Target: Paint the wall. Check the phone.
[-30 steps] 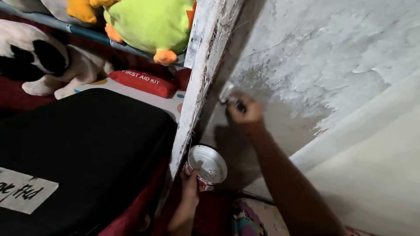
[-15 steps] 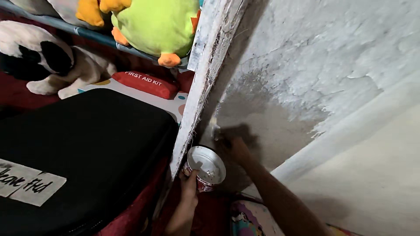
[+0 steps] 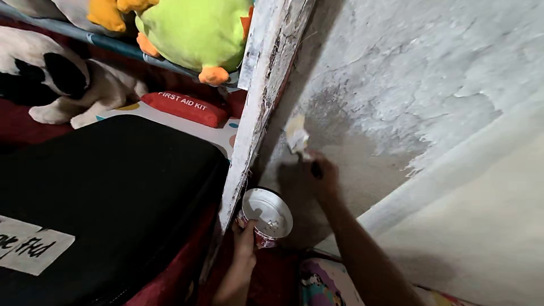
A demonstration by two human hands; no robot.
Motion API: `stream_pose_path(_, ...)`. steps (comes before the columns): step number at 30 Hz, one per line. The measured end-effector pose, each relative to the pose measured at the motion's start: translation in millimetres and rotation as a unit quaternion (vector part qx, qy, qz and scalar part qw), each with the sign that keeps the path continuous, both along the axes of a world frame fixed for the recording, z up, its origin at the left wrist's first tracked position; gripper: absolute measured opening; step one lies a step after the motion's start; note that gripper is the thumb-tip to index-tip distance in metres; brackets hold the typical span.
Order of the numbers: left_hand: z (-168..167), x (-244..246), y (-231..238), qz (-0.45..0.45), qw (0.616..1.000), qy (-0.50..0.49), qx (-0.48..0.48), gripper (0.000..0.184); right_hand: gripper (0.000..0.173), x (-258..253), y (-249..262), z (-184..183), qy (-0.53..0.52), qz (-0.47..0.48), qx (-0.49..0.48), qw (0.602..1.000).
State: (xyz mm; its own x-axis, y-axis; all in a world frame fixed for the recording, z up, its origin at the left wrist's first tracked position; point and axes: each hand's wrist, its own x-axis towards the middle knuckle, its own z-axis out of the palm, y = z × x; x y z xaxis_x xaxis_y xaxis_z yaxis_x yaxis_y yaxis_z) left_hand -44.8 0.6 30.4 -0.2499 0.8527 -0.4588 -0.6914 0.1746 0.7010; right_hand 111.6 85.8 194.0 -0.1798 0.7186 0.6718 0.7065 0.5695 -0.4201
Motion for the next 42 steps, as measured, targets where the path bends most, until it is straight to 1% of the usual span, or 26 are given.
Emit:
stream_pose_path(1,-0.4,-0.5,-0.7,0.0,1.0,0.001,0.002,0.07,0.034,-0.5,-3.5,-19.3,-0.007,-0.006,-0.033,0.999)
stream_pose_path(3,-1.0,-2.1,-1.7,-0.001,1.0,0.006,-0.001,0.07,0.032,1.2,-14.9,-40.0,0.016,-0.03,-0.072,0.997)
stream_pose_path(5,-0.3,-4.1,-3.1,-0.006,1.0,0.013,-0.006,0.069,0.03,10.1,-30.2,-50.4,0.11,-0.04,-0.085,0.99)
stream_pose_path(7,1.3,-5.0,-4.3,-0.008,1.0,0.02,-0.001,0.067,0.028,27.1,-47.9,-61.4,0.203,0.004,-0.077,0.976)
stream_pose_path(8,1.9,-5.7,-4.1,-0.01,1.0,0.022,0.004,0.067,0.029,36.3,-57.4,-68.0,0.233,0.03,-0.074,0.969)
stream_pose_path(10,-0.9,-4.7,-2.9,-0.016,0.999,0.024,0.02,0.07,0.03,52.4,-78.0,-82.9,0.274,0.06,-0.087,0.956)
stream_pose_path(12,-3.9,-1.3,-2.6,-0.031,0.999,0.019,0.036,0.074,0.029,64.4,-97.3,-97.6,0.304,0.066,-0.104,0.945)
stream_pose_path(13,-4.7,1.3,-2.8,-0.037,0.998,0.019,0.039,0.073,0.028,69.2,-104.7,-105.4,0.315,0.069,-0.101,0.941)
stream_pose_path(15,-6.7,7.3,-3.2,-0.044,0.998,0.026,0.033,0.064,0.026,75.6,-116.2,-118.7,0.318,0.069,-0.085,0.942)
stream_pose_path(17,-11.3,12.4,-2.3,-0.051,0.997,0.039,0.031,0.046,0.023,78.2,-122.0,-129.4,0.323,0.059,-0.074,0.942)
stream_pose_path(18,-12.5,14.1,-2.0,-0.055,0.997,0.046,0.028,0.04,0.023,79.2,-122.0,-132.6,0.323,0.06,-0.075,0.942)
stream_pose_path(20,-14.6,16.6,-1.0,-0.071,0.996,0.05,0.026,0.036,0.021,81.7,-119.6,-131.6,0.319,0.061,-0.081,0.942)
stream_pose_path(26,-15.3,20.7,0.4,-0.149,0.986,0.076,0.023,0.041,0.017,102.8,-115.3,-127.7,0.339,0.106,-0.102,0.929)
stream_pose_path(29,-13.0,21.4,-4.9,-0.196,0.972,0.125,0.036,0.042,0.015,108.4,-116.1,-127.7,0.365,0.102,-0.136,0.915)
stream_pose_path(31,-15.0,20.4,-6.9,-0.222,0.96,0.163,0.051,0.042,0.016,109.9,-115.8,-130.6,0.361,0.098,-0.147,0.916)
stream_pose_path(33,-18.0,20.3,-6.9,-0.236,0.951,0.192,0.062,0.041,0.017,106.5,-114.6,-135.7,0.337,0.093,-0.143,0.926)
stream_pose_path(36,-18.7,22.5,-7.7,-0.243,0.944,0.214,0.067,0.041,0.023,95.4,-111.8,-146.4,0.252,0.059,-0.13,0.957)
stream_pose_path(39,-19.7,23.3,-6.3,-0.23,0.95,0.198,0.075,0.04,0.028,88.5,-110.5,-151.1,0.145,0.012,-0.119,0.982)
stream_pose_path(42,-15.7,22.4,-4.6,-0.194,0.963,0.166,0.082,0.038,0.026,100.5,-113.3,-145.0,0.094,-0.02,-0.099,0.99)
